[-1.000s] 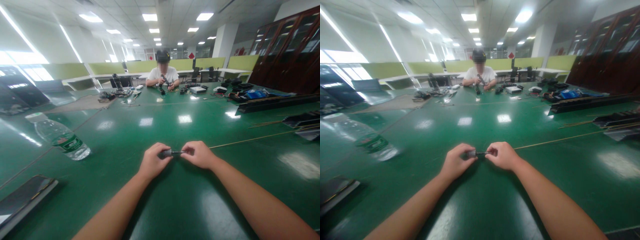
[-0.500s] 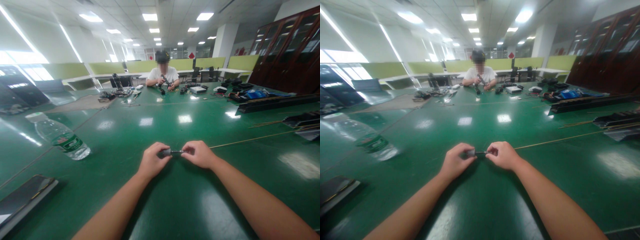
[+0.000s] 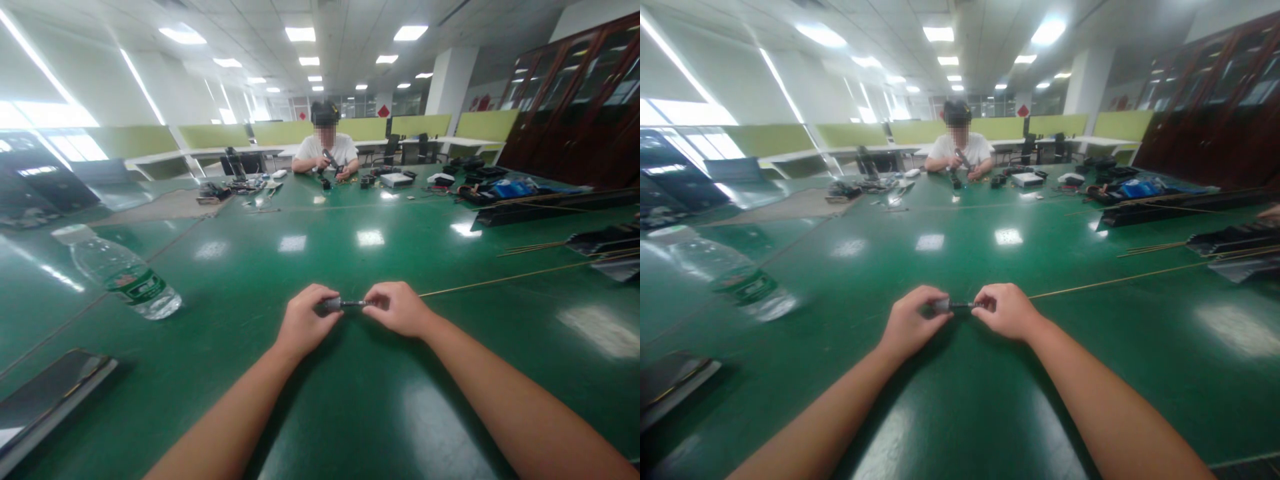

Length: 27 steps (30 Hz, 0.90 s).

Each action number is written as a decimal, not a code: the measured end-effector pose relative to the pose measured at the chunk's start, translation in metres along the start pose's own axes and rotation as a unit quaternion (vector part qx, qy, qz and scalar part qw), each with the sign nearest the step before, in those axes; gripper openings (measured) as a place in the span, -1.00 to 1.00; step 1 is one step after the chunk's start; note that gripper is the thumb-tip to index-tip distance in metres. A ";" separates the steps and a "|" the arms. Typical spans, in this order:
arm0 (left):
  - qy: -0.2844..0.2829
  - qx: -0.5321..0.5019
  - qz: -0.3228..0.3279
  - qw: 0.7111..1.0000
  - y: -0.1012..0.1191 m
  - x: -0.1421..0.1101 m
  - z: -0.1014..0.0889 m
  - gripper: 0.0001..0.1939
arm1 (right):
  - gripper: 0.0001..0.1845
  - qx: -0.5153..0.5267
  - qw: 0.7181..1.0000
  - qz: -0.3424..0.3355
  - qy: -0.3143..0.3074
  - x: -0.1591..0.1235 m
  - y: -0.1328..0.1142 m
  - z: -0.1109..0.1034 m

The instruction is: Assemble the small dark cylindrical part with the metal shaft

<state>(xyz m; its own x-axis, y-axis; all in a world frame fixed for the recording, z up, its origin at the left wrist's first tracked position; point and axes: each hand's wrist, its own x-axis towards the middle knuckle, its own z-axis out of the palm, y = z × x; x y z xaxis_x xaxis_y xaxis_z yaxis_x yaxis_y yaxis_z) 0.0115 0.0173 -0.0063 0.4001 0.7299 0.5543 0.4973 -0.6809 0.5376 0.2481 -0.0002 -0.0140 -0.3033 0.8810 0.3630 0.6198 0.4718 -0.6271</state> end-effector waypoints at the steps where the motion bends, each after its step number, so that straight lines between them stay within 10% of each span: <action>1: 0.000 0.001 0.000 1.000 0.000 0.000 0.000 -0.75 | -0.91 0.000 1.000 0.001 0.000 0.000 0.000 0.000; 20: 0.000 0.003 -0.011 1.000 -0.004 0.000 -0.002 -0.77 | -0.91 -0.006 1.000 0.005 0.005 0.000 0.000 -0.001; 27: 0.064 0.030 -0.111 0.991 -0.009 0.002 -0.002 -0.68 | -0.89 -0.008 1.000 0.007 -0.006 0.001 0.002 -0.001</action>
<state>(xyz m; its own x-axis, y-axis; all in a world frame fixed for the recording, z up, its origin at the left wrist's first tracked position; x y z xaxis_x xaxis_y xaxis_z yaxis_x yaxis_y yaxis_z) 0.0059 0.0254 -0.0084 0.1760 0.8449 0.5052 0.6080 -0.4969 0.6192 0.2500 0.0013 -0.0146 -0.3034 0.8876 0.3467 0.6350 0.4596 -0.6209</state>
